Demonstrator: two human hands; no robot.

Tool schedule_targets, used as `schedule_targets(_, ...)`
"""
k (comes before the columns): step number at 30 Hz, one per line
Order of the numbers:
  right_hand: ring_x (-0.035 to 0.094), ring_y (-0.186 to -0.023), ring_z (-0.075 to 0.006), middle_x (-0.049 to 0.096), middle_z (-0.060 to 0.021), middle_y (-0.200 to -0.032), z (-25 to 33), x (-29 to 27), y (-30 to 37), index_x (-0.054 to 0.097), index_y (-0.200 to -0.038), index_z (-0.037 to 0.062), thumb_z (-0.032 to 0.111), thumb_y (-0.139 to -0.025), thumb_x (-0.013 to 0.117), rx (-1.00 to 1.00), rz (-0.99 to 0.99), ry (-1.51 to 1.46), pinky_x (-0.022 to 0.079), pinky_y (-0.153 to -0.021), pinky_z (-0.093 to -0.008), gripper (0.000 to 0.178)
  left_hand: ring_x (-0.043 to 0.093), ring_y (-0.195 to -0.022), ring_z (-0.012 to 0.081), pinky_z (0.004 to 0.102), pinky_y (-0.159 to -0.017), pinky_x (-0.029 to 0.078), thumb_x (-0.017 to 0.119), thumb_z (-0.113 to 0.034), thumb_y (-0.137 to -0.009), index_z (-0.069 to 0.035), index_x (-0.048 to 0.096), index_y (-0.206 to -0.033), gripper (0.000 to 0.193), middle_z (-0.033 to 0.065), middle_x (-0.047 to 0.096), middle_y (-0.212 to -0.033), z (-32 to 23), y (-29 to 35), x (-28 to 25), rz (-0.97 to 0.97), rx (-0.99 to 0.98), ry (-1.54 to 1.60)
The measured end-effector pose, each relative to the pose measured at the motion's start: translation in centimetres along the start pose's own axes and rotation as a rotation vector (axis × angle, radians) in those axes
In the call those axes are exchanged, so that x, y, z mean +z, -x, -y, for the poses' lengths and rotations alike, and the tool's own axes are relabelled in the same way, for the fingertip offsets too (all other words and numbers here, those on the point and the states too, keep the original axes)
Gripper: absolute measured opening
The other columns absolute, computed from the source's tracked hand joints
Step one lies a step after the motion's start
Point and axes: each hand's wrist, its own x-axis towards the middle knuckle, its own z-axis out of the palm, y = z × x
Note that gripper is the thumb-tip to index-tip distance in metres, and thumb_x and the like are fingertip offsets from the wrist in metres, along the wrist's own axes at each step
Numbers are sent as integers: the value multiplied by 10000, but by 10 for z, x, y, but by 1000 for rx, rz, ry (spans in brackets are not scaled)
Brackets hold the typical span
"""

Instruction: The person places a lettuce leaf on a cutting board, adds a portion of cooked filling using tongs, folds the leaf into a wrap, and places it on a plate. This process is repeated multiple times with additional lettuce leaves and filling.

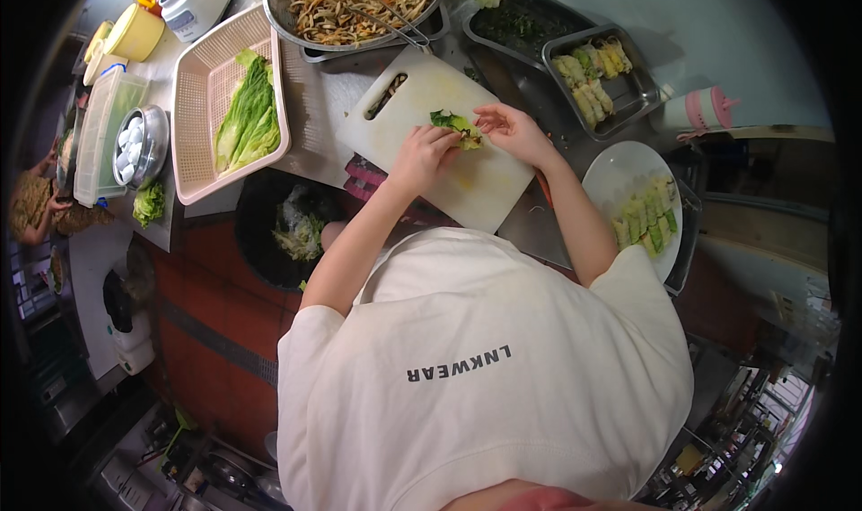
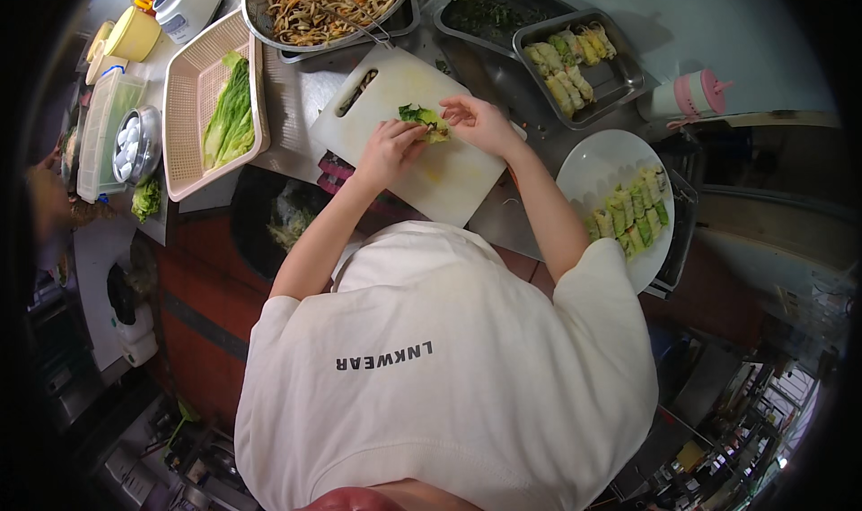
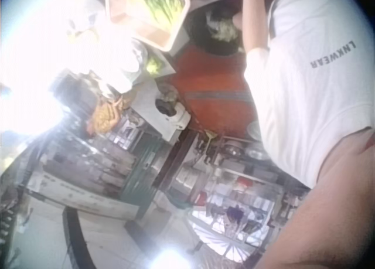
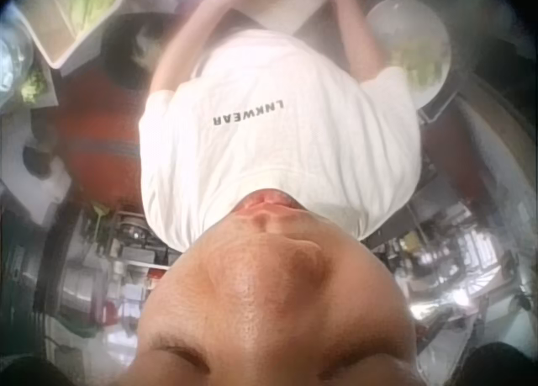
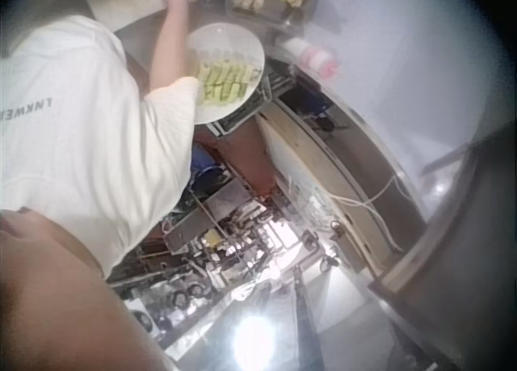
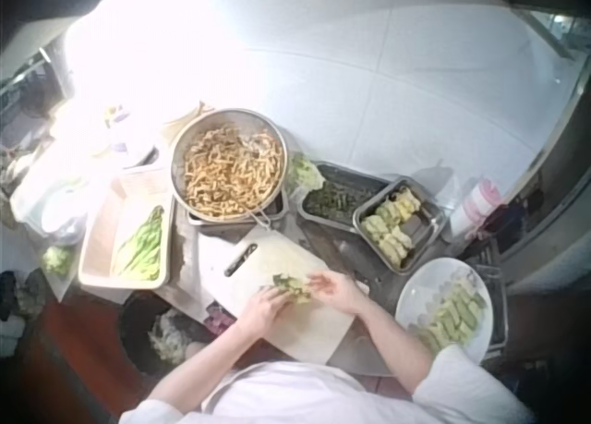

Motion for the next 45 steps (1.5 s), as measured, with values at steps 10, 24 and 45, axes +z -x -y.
schedule_targets(10, 632, -768, -96, 653, -69, -866, -5, 41, 24, 614, -1073, 6, 2, -801, 614, -37, -328, 160, 517, -705, -230, 272, 594, -848, 247, 353, -800, 444, 704, -139, -753, -41, 678, -966, 236, 81, 658, -937, 2, -3, -1, 30, -114, 63)
schedule_targets(24, 625, -716, -159, 654, -84, -841, 3, 61, 6, 668, -938, 19, -36, -822, 559, -321, -441, 230, 497, -656, -263, 167, 537, -881, 261, 363, -796, 422, 724, -210, -763, -68, 704, -937, 226, 72, 615, -885, 16, -8, -6, 60, -183, 150)
schedule_targets(45, 598, -682, -211, 607, -100, -850, -1, 37, -20, 667, -851, 11, 64, -764, 606, -324, -240, 468, 488, -632, -302, 119, 582, -842, 242, 343, -777, 433, 727, -137, -751, -50, 677, -991, 260, 67, 671, -918, 1, 0, 0, -63, -103, 42)
